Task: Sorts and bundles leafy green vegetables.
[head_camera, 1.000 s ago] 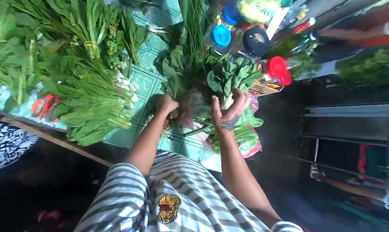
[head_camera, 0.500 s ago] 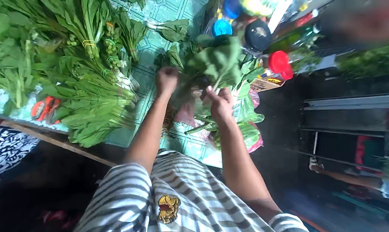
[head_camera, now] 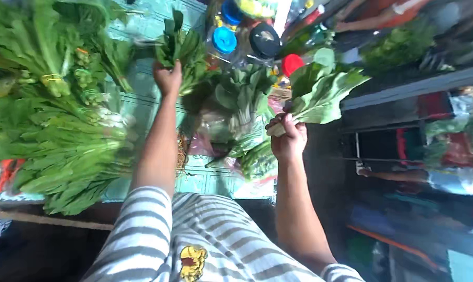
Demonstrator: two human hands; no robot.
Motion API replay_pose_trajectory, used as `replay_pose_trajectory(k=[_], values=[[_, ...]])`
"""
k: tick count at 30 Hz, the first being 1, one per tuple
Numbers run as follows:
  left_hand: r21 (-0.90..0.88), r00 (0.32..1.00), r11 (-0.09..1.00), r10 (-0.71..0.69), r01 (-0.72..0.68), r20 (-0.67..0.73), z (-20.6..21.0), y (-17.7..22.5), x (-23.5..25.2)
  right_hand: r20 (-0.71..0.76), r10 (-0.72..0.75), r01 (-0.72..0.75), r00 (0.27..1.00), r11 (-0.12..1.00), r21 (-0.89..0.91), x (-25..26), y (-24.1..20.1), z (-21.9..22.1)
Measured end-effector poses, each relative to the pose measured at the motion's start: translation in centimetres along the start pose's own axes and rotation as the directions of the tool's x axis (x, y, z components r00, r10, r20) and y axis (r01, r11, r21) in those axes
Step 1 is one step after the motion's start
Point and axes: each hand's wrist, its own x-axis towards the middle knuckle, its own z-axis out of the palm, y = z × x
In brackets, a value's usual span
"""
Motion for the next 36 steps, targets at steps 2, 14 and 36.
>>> replay_pose_trajectory(k=[2,14,36], values=[[-0.143,0.986,0.976,0.165,-0.165,-0.013,-1.6,2.7,0.2,-0.077,0.029,-0.031,0.997,0.999,-0.032,0.6,-0.2,-1.7],[-0.343,0.793,0.939,0.213,-0.005,0.571,6.4,15.5,-21.8,0.150,-0.077,0.123,0.986,0.936,-0.329,1.7,0.1,-2.8],[0.496,0.785,0.868,-0.316,0.012,0.533,4.9,11.1,-19.4,0.052,0.315,-0.274,0.948,0.886,-0.374,3.0,5.5,0.6]])
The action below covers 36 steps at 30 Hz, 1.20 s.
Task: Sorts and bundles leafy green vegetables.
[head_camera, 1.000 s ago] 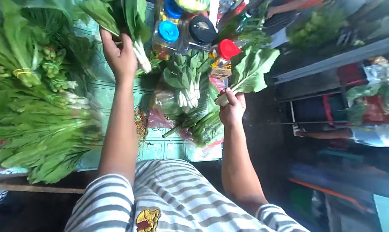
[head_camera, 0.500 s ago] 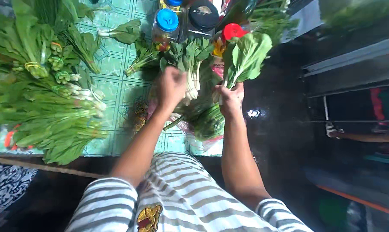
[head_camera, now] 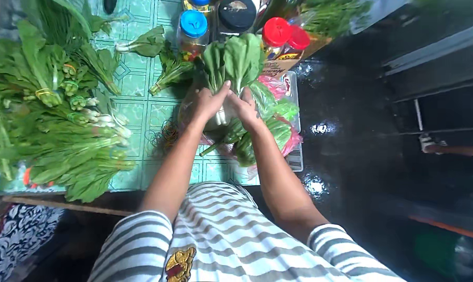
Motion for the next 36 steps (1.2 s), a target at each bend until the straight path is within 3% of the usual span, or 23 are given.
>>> replay_pose_trajectory(k=[3,8,11,15,18,21,24,26,29,32,36], values=[[0.047,0.999,0.999,0.002,0.000,-0.037,0.9,0.4,0.2,-0.035,0.036,-0.040,0.999,0.992,-0.116,0.7,1.9,-0.6],[0.029,0.997,0.999,-0.034,0.036,-0.067,1.8,0.1,0.7,-0.008,0.020,-0.020,1.000,1.000,0.009,-0.5,2.0,-1.1],[-0.199,0.998,0.980,-0.036,0.026,-0.048,2.3,-0.3,1.5,-0.002,-0.043,0.043,0.999,0.998,0.044,-0.7,1.0,-0.6],[-0.594,0.995,0.799,0.100,-0.091,-0.018,1.5,-0.9,1.3,0.064,-0.104,0.093,0.993,0.984,0.153,-0.9,0.1,-0.4],[-0.684,0.984,0.715,0.176,-0.144,-0.023,0.7,-0.8,0.0,0.033,-0.158,0.150,0.987,0.974,0.170,-2.1,-0.7,0.3],[-0.588,0.987,0.798,0.163,-0.131,0.000,1.6,-0.2,-1.6,-0.048,-0.153,0.159,0.987,0.971,0.177,-3.8,0.9,-0.2],[-0.251,0.994,0.966,0.077,-0.055,0.081,2.3,-1.0,-1.6,0.007,0.001,-0.003,1.000,0.950,0.312,-4.5,3.8,-0.2],[-0.111,0.992,0.992,0.067,-0.055,0.105,3.8,-0.1,-2.2,-0.034,0.037,-0.023,0.999,0.935,0.355,-4.3,5.2,-1.1],[-0.015,0.988,0.988,0.152,-0.152,0.022,3.7,0.4,-2.3,0.015,0.012,-0.017,1.000,0.927,0.374,-4.4,3.8,0.8],[0.055,0.982,0.982,0.178,-0.182,0.062,2.2,0.8,-1.2,-0.016,-0.033,0.036,0.999,0.926,0.376,-3.9,2.7,1.2],[-0.057,0.979,0.978,0.204,-0.202,0.029,1.5,0.7,-0.7,-0.067,-0.140,0.150,0.988,0.969,0.194,-3.0,1.0,1.0]])
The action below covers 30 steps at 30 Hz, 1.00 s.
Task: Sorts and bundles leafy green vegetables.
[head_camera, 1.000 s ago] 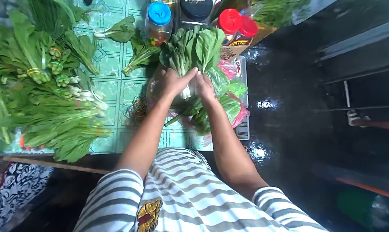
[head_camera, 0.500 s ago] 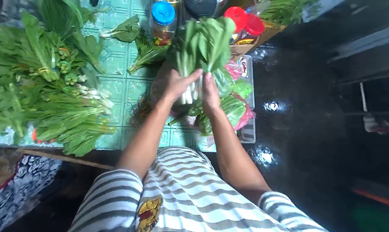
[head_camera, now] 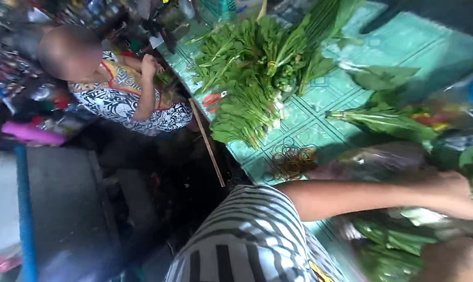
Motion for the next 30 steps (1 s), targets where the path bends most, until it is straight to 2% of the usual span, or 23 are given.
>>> replay_pose_trajectory(k=[3,5,8,10,12,13,15,20,23,26,28,30], values=[[-0.032,0.994,0.993,-0.111,0.110,-0.015,-0.1,0.6,0.1,0.017,-0.056,0.057,0.998,0.994,-0.097,1.3,0.5,-0.4],[-0.017,0.986,0.987,-0.162,0.162,-0.044,0.2,0.5,0.3,-0.025,-0.060,0.055,0.998,0.983,-0.175,1.8,0.9,-0.8],[0.092,0.980,0.980,-0.167,0.177,-0.104,0.1,0.0,0.1,-0.198,-0.010,-0.038,0.980,0.971,-0.236,1.3,1.2,-1.7],[0.135,0.976,0.974,-0.166,0.184,-0.139,-0.6,-0.4,-0.1,-0.278,0.023,-0.120,0.960,0.933,-0.338,1.3,1.9,-2.0],[0.158,0.973,0.967,-0.178,0.201,-0.145,-0.4,-0.3,0.0,-0.298,0.025,-0.193,0.954,0.812,-0.550,0.8,1.0,-1.3],[0.161,0.972,0.965,-0.185,0.208,-0.146,0.0,-0.4,0.2,-0.316,0.044,-0.256,0.948,0.698,-0.669,0.7,0.1,-0.6],[0.134,0.966,0.966,-0.197,0.220,-0.165,1.1,-0.5,0.8,-0.354,0.067,-0.339,0.933,0.501,-0.796,0.7,-1.1,0.2],[0.104,0.986,0.985,-0.127,0.139,-0.108,0.1,-1.4,-0.6,-0.320,0.030,-0.305,0.947,0.388,-0.869,0.5,-0.3,-0.4],[0.139,0.988,0.990,-0.006,0.027,-0.155,-1.1,-2.7,-2.1,-0.368,0.097,-0.363,0.925,0.512,-0.778,1.4,0.0,-1.7],[0.144,0.935,0.980,0.178,-0.139,-0.306,-3.4,-7.0,-3.0,-0.390,0.152,-0.392,0.908,0.637,-0.664,1.5,0.0,-2.5],[0.088,0.909,0.986,0.166,-0.143,-0.381,-5.5,-10.3,-2.8,-0.396,0.163,-0.394,0.904,0.677,-0.622,1.2,-0.2,-2.9],[0.122,0.901,0.992,0.087,-0.039,-0.425,-8.2,-13.2,-2.7,-0.404,0.145,-0.374,0.903,0.728,-0.575,1.1,-0.1,-3.2]])
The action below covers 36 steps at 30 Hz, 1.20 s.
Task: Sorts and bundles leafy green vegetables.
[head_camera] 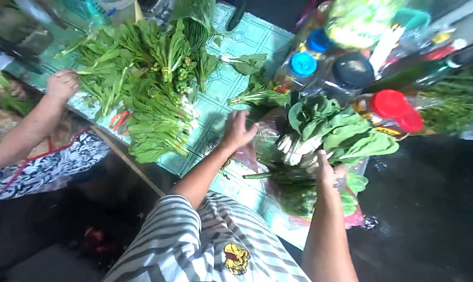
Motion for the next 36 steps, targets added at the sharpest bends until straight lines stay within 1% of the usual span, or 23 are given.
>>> replay_pose_trajectory(k=[2,3,5,6,8,10,12,13,14,15,16,17,19,21,22,23,25,27,28,30,32,34,36], values=[[0.135,0.995,0.986,-0.095,0.093,0.010,-2.5,-2.1,0.6,-0.033,0.004,-0.003,0.999,0.999,0.053,-0.5,0.3,-0.4],[0.197,0.993,0.974,-0.118,0.111,0.022,-3.8,-2.8,0.5,-0.055,-0.008,0.012,0.998,0.997,0.073,-1.4,0.0,-0.9],[0.301,0.998,0.952,-0.064,0.062,-0.006,-6.6,-3.7,0.0,-0.129,-0.112,0.118,0.985,0.992,0.043,-3.4,-1.0,-2.2],[0.339,0.999,0.940,-0.014,0.031,-0.052,-8.1,-3.9,-0.3,-0.172,-0.199,0.204,0.965,0.979,0.010,-4.2,-1.3,-2.7],[0.402,0.977,0.915,0.067,0.021,-0.203,-11.6,-4.0,-0.6,-0.230,-0.398,0.409,0.888,0.913,-0.001,-5.3,-1.9,-2.7],[0.426,0.915,0.898,0.079,0.106,-0.395,-15.5,-3.9,0.8,-0.190,-0.551,0.568,0.813,0.822,0.046,-6.2,-3.4,-1.5],[0.415,0.834,0.863,-0.012,0.287,-0.552,-18.8,-4.5,3.5,-0.092,-0.652,0.658,0.752,0.741,0.130,-7.3,-5.2,0.4],[0.386,0.806,0.828,-0.126,0.406,-0.578,-19.9,-4.8,5.2,-0.045,-0.683,0.680,0.729,0.715,0.162,-8.0,-6.2,1.5],[0.340,0.787,0.791,-0.269,0.510,-0.555,-20.8,-5.1,6.9,-0.006,-0.710,0.698,0.704,0.690,0.193,-8.7,-7.1,2.7],[0.305,0.773,0.759,-0.383,0.576,-0.506,-21.5,-5.6,8.5,0.017,-0.740,0.718,0.673,0.658,0.224,-9.3,-7.9,3.9],[0.284,0.762,0.738,-0.457,0.613,-0.458,-21.8,-5.9,9.8,0.041,-0.761,0.730,0.647,0.634,0.255,-10.1,-8.5,4.8],[0.291,0.756,0.717,-0.492,0.633,-0.432,-21.9,-6.1,10.8,0.065,-0.777,0.736,0.626,0.617,0.280,-10.9,-9.1,5.5],[0.336,0.764,0.702,-0.473,0.628,-0.439,-21.7,-5.9,11.4,0.097,-0.809,0.756,0.580,0.579,0.305,-12.8,-9.4,6.2],[0.381,0.803,0.722,-0.416,0.577,-0.427,-20.8,-6.1,11.3,0.087,-0.843,0.786,0.531,0.528,0.323,-14.0,-8.5,6.7],[0.402,0.814,0.721,-0.406,0.565,-0.416,-20.3,-6.1,12.1,0.086,-0.850,0.790,0.520,0.517,0.329,-13.9,-8.1,6.9],[0.425,0.819,0.707,-0.418,0.565,-0.394,-20.0,-5.8,13.0,0.115,-0.841,0.778,0.528,0.534,0.330,-13.7,-7.6,6.9],[0.499,0.829,0.663,-0.426,0.558,-0.362,-18.5,-5.1,13.6,0.219,-0.782,0.719,0.584,0.623,0.307,-13.4,-6.1,6.0],[0.554,0.847,0.641,-0.409,0.532,-0.340,-17.3,-4.0,14.0,0.245,-0.738,0.689,0.629,0.675,0.265,-12.8,-4.9,5.3],[0.565,0.865,0.656,-0.395,0.501,-0.309,-16.9,-3.3,14.0,0.251,-0.720,0.675,0.647,0.694,0.251,-12.5,-4.4,5.0],[0.551,0.910,0.727,-0.371,0.410,-0.186,-16.5,-1.6,13.3,0.241,-0.693,0.651,0.679,0.720,0.239,-11.9,-3.2,4.3],[0.503,0.949,0.811,-0.306,0.300,-0.073,-16.6,-0.2,12.6,0.180,-0.694,0.652,0.697,0.718,0.244,-11.1,-2.5,3.8],[0.479,0.978,0.855,-0.204,0.197,-0.037,-14.7,-0.8,10.9,0.134,-0.696,0.659,0.705,0.714,0.239,-10.5,-1.0,3.2],[0.497,0.992,0.859,-0.121,0.126,-0.043,-12.9,-2.2,8.0,0.168,-0.694,0.645,0.700,0.715,0.269,-10.5,0.3,2.8]])
